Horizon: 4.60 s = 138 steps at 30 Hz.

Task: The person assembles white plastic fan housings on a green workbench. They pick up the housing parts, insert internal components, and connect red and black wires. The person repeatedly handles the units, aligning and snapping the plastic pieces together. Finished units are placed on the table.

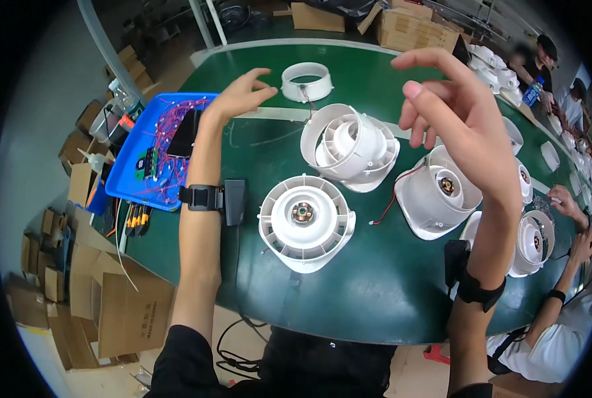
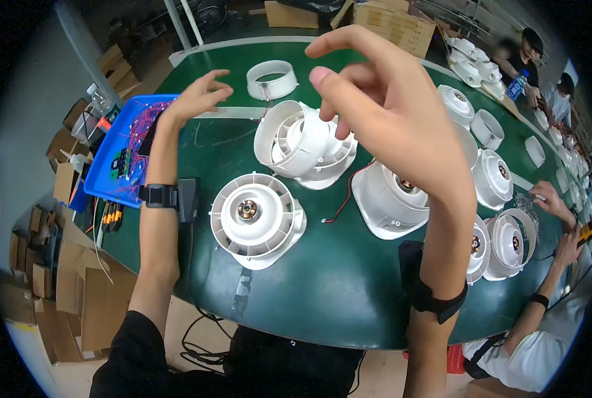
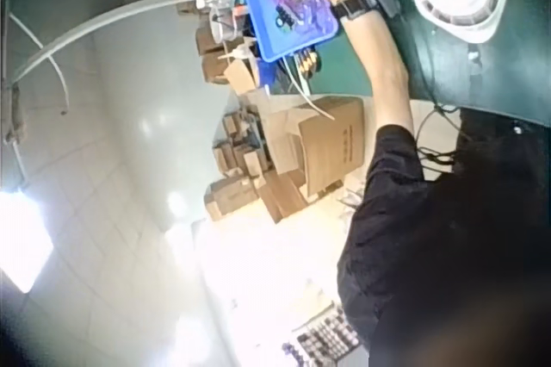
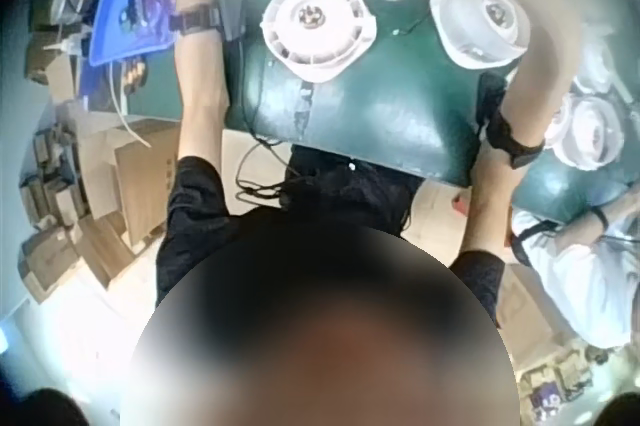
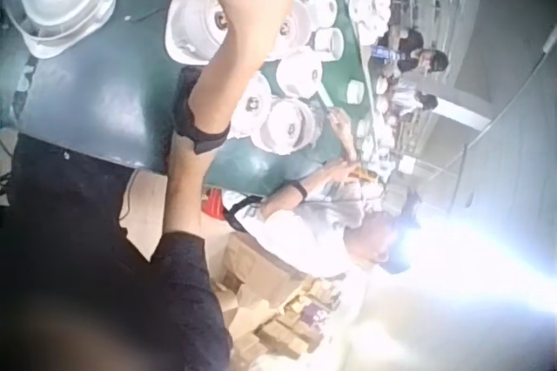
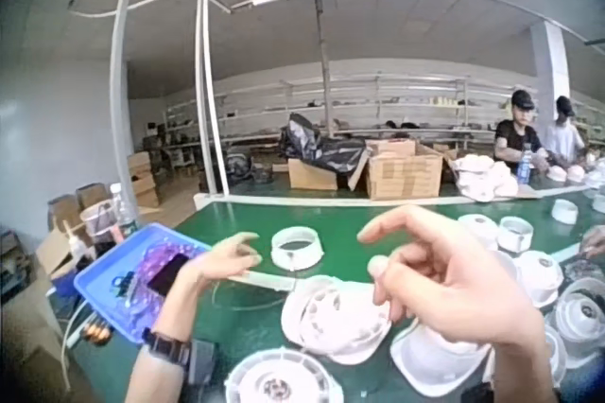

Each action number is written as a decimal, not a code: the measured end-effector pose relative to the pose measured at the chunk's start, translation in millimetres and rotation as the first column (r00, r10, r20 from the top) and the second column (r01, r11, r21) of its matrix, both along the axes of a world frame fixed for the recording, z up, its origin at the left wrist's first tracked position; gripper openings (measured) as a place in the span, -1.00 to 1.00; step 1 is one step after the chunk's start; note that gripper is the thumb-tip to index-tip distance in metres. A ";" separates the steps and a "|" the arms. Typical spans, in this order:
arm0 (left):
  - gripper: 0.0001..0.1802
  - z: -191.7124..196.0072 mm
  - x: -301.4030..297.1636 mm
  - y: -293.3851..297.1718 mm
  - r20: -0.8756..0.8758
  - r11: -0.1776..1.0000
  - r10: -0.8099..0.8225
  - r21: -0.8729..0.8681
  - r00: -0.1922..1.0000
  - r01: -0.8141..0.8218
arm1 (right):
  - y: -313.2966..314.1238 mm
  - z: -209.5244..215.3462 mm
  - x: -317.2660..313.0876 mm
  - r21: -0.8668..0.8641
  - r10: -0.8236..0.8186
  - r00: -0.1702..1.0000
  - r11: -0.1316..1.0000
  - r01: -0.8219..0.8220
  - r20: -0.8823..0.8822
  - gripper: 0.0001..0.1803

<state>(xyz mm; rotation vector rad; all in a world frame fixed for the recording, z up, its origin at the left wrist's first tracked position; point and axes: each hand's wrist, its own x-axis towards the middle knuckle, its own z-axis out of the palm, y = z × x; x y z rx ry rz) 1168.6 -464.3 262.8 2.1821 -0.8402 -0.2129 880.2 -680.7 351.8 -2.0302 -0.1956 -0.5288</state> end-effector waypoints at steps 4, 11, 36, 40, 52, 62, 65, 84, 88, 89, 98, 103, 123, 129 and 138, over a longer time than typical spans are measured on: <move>-0.31 49.1 -94.9 -5.9 0.017 0.885 -0.393 0.279 0.919 0.373 | -5.4 0.8 -3.2 -0.047 0.027 1.000 0.999 -0.027 -0.004 -0.69; -0.35 5.4 -238.3 42.6 0.419 0.791 -0.586 0.480 0.694 0.378 | -6.5 7.3 -8.3 -0.081 0.071 0.997 0.994 -0.071 -0.010 -0.76; -0.60 -42.3 -9.5 -56.0 0.362 0.970 -0.200 -0.060 0.910 0.237 | -26.5 27.3 -39.6 -0.299 0.221 0.975 0.933 -0.200 0.036 -0.79; -0.48 -30.5 -26.4 -84.5 0.191 0.923 -0.384 0.044 0.903 0.383 | -27.6 29.2 -41.8 -0.311 0.194 0.981 0.933 -0.181 0.009 -0.78; -0.41 3.1 -70.7 -82.4 -0.196 0.835 -0.541 -0.008 0.818 0.551 | -42.0 18.1 -28.0 -0.486 0.165 0.960 0.873 -0.036 0.226 -0.73; -0.48 20.0 -103.1 -39.6 -0.036 0.749 -0.641 0.192 0.767 0.635 | -26.3 23.7 -31.5 -0.358 0.172 0.980 0.912 -0.198 -0.103 -0.69; -0.66 47.9 -125.2 -37.9 0.265 0.772 -0.634 0.154 0.727 0.617 | -27.0 23.2 -30.4 -0.433 0.150 0.988 0.889 -0.151 -0.036 -0.66; -0.47 84.4 -159.1 -63.1 0.508 0.725 -0.401 -0.333 0.762 0.603 | 1.9 22.3 -20.7 0.422 0.076 0.988 0.898 -0.125 0.131 -0.62; -0.43 93.2 -150.9 -49.9 0.232 0.742 -0.557 -0.292 0.797 0.603 | -5.4 21.1 -22.4 0.527 0.127 0.953 0.809 -0.260 0.275 -0.67; -0.34 95.8 -148.1 -46.6 0.249 0.683 -0.591 -0.353 0.768 0.640 | -9.6 19.6 -21.6 0.511 0.172 0.925 0.792 -0.334 0.339 -0.68; -0.52 111.4 -148.6 -32.1 0.548 0.816 -0.145 -0.405 0.824 0.413 | -45.7 17.3 -21.6 0.278 -0.330 0.807 0.936 0.215 0.489 -0.75; -0.39 95.2 -206.0 -71.3 0.485 0.653 -0.229 -0.567 0.844 0.502 | 2.5 23.9 -27.8 0.099 -0.090 0.943 0.993 0.061 0.321 -0.68; -0.47 94.1 -246.7 -54.5 0.535 0.660 -0.180 -0.557 0.825 0.505 | 14.8 26.0 -35.3 -0.199 0.266 0.837 0.961 -0.191 0.479 -0.73; -0.47 94.2 -247.1 -54.9 0.537 0.650 -0.196 -0.556 0.821 0.518 | 12.0 25.2 -33.5 -0.197 0.296 0.832 0.954 -0.228 0.470 -0.73; -0.49 93.4 -245.4 -54.4 0.549 0.613 -0.230 -0.560 0.803 0.558 | 11.5 24.5 -33.8 -0.185 0.322 0.824 0.946 -0.265 0.466 -0.72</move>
